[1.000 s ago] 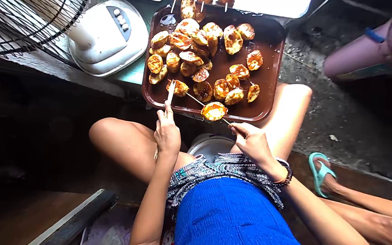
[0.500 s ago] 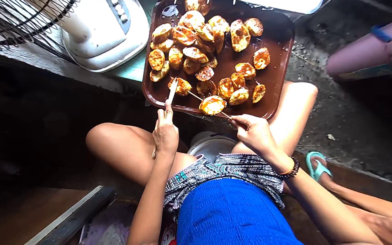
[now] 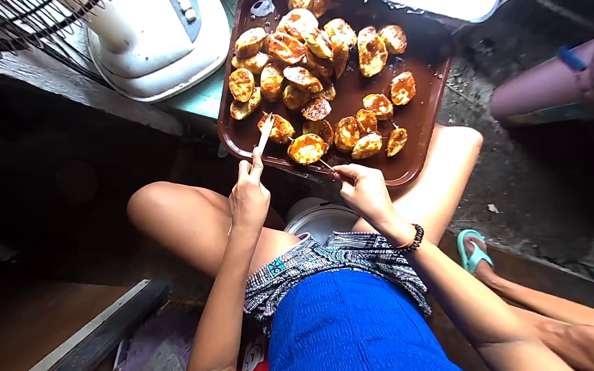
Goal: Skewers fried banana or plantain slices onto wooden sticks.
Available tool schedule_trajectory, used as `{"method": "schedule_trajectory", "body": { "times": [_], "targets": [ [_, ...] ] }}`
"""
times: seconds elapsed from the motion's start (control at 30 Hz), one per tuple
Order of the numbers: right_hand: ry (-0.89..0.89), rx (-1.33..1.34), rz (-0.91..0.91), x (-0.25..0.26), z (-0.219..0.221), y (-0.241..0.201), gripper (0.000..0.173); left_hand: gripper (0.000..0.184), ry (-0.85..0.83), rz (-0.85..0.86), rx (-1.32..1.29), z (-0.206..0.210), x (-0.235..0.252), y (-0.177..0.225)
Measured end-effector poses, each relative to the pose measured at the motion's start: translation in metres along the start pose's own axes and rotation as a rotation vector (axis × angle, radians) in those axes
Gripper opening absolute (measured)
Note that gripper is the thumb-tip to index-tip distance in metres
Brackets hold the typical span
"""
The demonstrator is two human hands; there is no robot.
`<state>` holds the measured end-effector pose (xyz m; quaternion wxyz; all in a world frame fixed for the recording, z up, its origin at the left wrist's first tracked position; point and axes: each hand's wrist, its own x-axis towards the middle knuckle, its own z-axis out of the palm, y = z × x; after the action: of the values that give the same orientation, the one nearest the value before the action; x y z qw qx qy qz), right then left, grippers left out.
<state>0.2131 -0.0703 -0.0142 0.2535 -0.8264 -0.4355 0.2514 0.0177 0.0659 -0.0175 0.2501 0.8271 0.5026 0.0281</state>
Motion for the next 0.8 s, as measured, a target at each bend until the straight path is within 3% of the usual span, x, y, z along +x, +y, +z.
{"method": "schedule_trajectory", "body": {
  "times": [0.8],
  "targets": [
    [0.088,-0.002,-0.056,0.004,0.008,-0.015,0.019,0.053,0.007,0.004,-0.036,0.002,0.004,-0.006]
  ]
}}
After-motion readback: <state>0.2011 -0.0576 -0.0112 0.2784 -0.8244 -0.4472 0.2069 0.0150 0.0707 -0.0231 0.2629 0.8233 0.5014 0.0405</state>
